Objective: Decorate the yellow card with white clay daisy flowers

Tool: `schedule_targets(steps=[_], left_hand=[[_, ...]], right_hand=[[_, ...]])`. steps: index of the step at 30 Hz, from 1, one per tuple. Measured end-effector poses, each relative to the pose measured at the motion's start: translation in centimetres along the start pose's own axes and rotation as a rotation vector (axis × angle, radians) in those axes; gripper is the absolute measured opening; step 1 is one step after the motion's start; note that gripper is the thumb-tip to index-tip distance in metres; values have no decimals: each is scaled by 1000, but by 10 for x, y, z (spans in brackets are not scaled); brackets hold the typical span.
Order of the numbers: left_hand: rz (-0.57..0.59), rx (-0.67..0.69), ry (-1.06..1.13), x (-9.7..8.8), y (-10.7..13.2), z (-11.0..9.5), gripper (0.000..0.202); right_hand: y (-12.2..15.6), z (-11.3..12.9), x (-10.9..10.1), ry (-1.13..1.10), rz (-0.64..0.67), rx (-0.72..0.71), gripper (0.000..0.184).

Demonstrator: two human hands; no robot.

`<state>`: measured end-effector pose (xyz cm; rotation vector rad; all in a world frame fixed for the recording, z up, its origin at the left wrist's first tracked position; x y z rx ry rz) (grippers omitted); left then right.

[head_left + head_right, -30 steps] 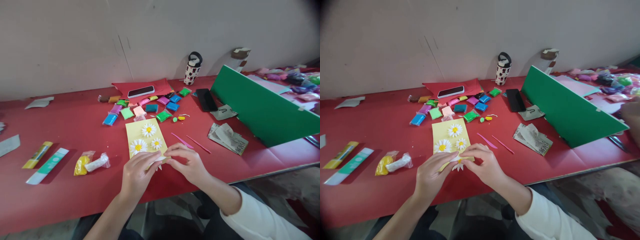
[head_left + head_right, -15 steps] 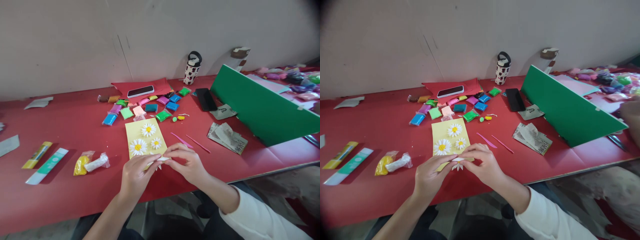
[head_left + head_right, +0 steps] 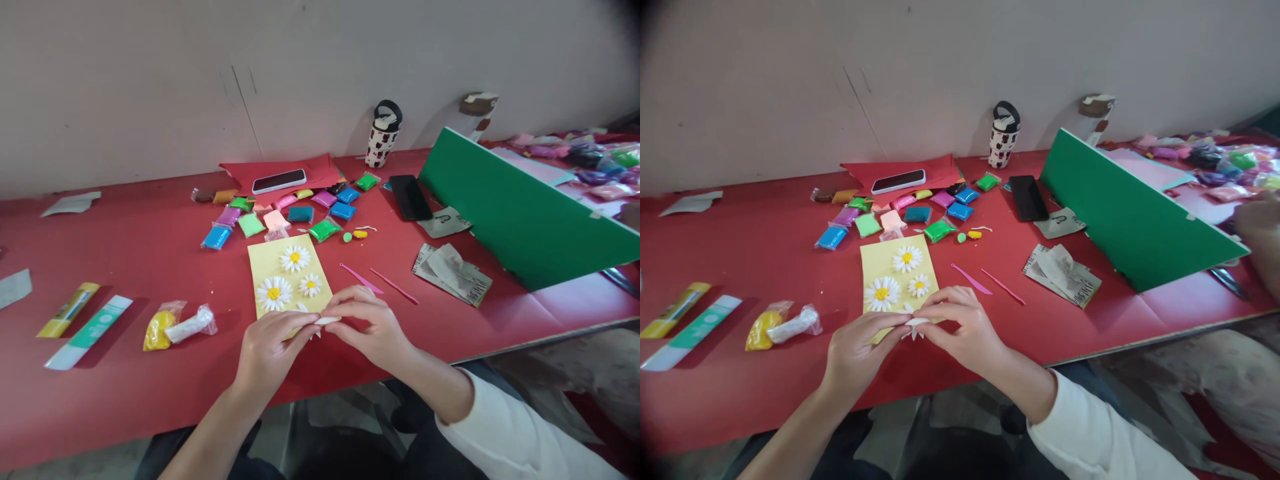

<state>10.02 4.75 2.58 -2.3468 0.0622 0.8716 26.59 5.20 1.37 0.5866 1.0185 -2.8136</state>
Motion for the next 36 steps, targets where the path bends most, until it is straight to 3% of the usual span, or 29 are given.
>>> schedule_targets(steps=[6, 11, 14, 19, 24, 31, 36], left_hand=[[95, -113, -135, -6, 7, 27, 19], [128, 82, -335, -9, 17, 38, 20], [197, 153, -399, -7, 26, 42, 25], [234, 184, -442, -8, 33, 46, 29], [238, 177, -452, -7, 31, 48, 30], [238, 192, -454, -3, 31, 46, 33], [178, 158, -323, 3, 21, 29, 36]], right_hand=[[4, -20, 7, 103, 93, 39, 10], [9, -38, 9, 410, 233, -74, 12], [11, -44, 7, 466, 323, -94, 11], [6, -48, -3, 445, 373, -37, 22], [4, -50, -6, 478, 432, -6, 18], [4, -49, 1, 501, 362, -19, 10], [2, -40, 5, 377, 293, 121, 9]])
Point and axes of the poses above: each hand's wrist, its own y-axis away from the middle knuckle, its own x-axis out of the palm, z = x × y, the point moved 6 cm from there along -y, towards the middle knuckle, and after that the axes turned 4 degrees about -x, right-handed, at the moved point
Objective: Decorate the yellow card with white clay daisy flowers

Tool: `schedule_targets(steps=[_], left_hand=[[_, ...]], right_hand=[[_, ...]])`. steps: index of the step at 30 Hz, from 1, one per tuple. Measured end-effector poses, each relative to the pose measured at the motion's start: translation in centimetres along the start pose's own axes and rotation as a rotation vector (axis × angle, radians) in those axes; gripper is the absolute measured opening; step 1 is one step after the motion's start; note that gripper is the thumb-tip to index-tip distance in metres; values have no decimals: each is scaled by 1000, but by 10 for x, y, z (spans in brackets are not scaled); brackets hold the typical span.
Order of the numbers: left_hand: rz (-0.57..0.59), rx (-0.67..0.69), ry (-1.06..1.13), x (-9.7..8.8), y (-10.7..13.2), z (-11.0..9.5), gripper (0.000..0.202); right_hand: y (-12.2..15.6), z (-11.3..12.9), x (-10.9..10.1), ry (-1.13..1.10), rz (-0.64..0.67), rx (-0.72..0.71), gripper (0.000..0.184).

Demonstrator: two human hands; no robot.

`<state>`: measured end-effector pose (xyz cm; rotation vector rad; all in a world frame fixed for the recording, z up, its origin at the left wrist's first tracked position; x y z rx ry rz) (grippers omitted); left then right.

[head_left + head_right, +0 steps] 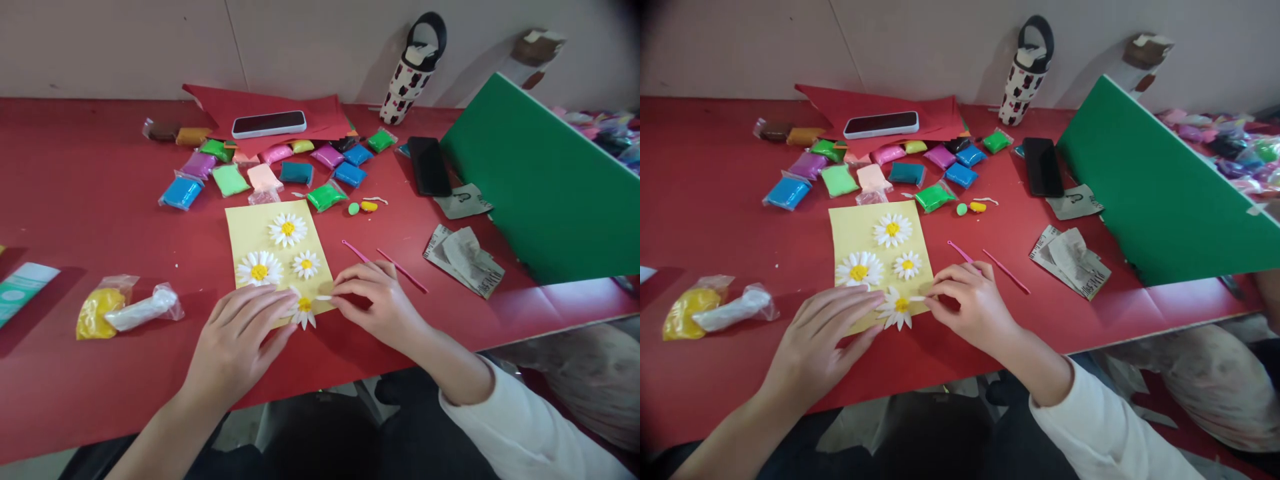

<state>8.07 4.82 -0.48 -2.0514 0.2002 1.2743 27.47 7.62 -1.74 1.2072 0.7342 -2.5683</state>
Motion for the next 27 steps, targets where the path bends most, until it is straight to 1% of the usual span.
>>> schedule_targets(steps=[3, 5, 7, 10, 13, 15, 19, 23, 27], left_hand=[[-46, -27, 79, 1, -11, -13, 36], [-65, -37, 117, 1, -17, -20, 28], [-52, -52, 163, 2, -22, -24, 16], [-67, -126, 214, 0, -25, -22, 7], [-96, -228, 240, -3, -24, -18, 8], [-96, -270, 269, -3, -23, -16, 10], [-101, -277, 311, -3, -23, -18, 11], [-54, -329, 308, 0, -23, -16, 21], [-35, -294, 341, 0, -25, -18, 9]], right_hand=[[0, 11, 4, -166, 52, 44, 11], [1, 16, 5, -234, 84, 63, 13], [2, 16, 4, -268, 81, 69, 14], [2, 14, -4, -309, 42, 58, 16], [1, 13, -11, -313, 12, 42, 16], [1, 15, -10, -325, 22, 35, 14], [1, 19, -2, -393, 41, 34, 9], [2, 22, -4, -332, -33, -28, 12], [4, 26, -13, -161, -142, -108, 11]])
Point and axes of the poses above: each hand's wrist, its own y-axis away from the middle knuckle, its own x-axis out of the palm, z = x × y, the point moved 6 cm from there along -y, towards the middle knuckle, and after that the axes turned 4 degrees about -x, right-handed, at the moved point
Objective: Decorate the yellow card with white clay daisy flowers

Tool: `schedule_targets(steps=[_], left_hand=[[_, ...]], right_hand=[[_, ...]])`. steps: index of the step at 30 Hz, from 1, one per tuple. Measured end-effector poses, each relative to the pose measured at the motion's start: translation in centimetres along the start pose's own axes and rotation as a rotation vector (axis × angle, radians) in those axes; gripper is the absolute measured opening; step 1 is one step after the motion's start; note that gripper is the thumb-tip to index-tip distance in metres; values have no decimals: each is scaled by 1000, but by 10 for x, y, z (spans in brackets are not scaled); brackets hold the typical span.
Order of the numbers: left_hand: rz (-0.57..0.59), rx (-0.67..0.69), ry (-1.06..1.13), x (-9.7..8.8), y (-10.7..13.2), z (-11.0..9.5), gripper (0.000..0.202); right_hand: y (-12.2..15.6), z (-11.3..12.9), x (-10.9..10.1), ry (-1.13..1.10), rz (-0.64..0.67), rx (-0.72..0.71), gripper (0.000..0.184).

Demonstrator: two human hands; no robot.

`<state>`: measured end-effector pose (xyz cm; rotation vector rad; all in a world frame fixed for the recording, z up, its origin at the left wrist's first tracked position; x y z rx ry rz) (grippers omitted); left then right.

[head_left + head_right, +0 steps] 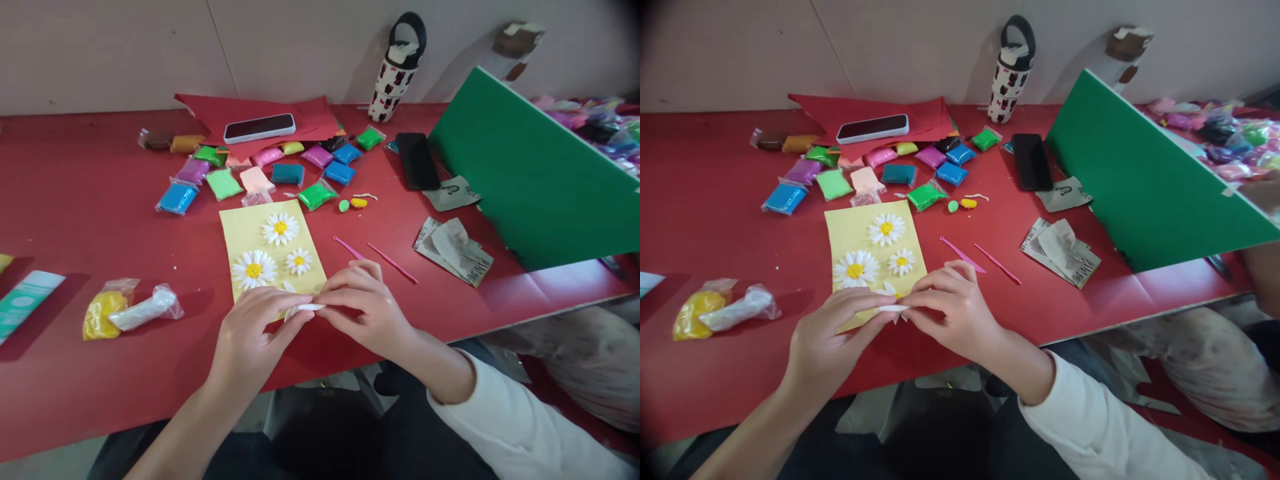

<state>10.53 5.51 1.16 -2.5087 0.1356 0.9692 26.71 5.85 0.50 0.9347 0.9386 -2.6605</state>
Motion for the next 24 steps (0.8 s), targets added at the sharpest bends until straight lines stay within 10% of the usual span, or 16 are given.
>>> schedule_targets(steps=[24], left_hand=[[1, -125, 113, -2, 7, 7, 13]], right_hand=[[0, 3, 1, -139, 9, 122, 4]])
Point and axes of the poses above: each hand's wrist, its own y-axis away from the middle knuckle, its own x-axis out of the palm, z = x × y, the point moved 6 cm from there along -y, towards the middle knuckle, and after that the axes turned 4 degrees about -x, right-handed, at the moved point
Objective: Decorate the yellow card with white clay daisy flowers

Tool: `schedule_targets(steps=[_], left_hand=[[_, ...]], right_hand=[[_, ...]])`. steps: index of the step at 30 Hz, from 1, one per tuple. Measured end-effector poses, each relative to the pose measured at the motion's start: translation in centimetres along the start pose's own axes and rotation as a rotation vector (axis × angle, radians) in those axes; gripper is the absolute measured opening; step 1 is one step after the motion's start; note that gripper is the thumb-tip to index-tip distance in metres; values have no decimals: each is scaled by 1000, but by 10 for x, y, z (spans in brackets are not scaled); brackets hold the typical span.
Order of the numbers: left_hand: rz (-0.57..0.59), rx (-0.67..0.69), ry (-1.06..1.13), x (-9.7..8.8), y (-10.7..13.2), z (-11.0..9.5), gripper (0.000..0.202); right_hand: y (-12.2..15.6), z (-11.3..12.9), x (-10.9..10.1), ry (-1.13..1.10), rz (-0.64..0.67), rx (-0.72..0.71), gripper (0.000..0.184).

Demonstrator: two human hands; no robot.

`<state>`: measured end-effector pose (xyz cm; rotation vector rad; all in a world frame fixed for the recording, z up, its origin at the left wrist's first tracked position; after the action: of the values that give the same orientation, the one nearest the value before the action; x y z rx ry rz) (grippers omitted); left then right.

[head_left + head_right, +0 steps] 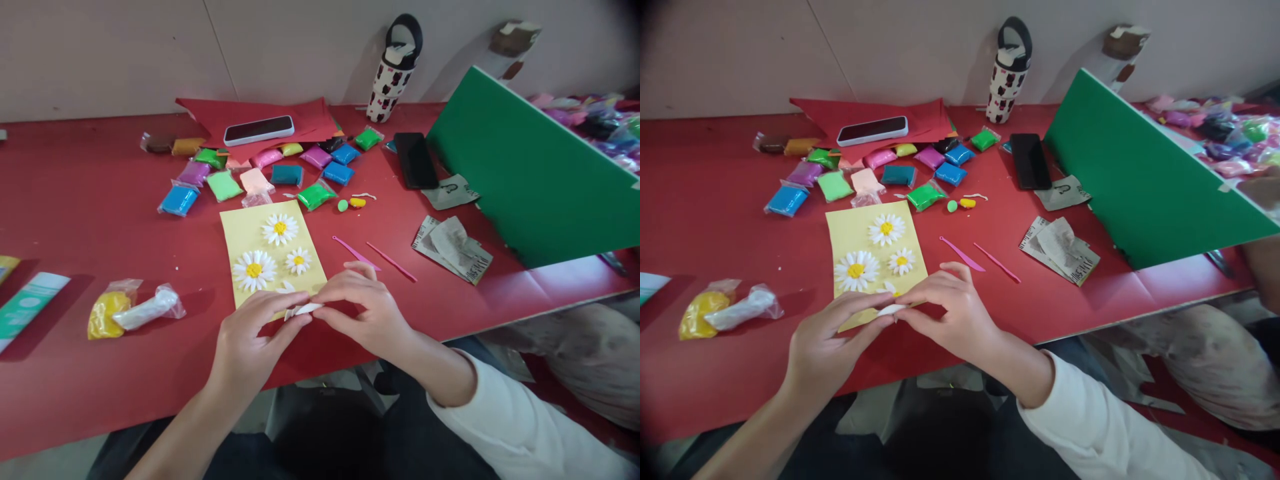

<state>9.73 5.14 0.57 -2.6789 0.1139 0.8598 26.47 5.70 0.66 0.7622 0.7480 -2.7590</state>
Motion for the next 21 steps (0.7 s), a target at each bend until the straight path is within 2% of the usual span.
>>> schedule_targets(steps=[7, 21], left_hand=[[-56, 51, 24, -3, 1, -2, 6], [-58, 146, -41, 0, 2, -9, 5]], right_hand=[[0, 4, -4, 35, -33, -36, 7], [0, 10, -4, 132, -34, -146, 8]])
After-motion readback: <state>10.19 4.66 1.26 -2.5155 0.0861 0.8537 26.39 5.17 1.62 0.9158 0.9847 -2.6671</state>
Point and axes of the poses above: each hand's wrist, its own y-axis away from the middle knuckle, its own x-axis out of the palm, z = x × y, the point moved 6 cm from there along -y, towards the middle knuckle, and after that the axes turned 4 degrees about -x, right-handed, at the moved point
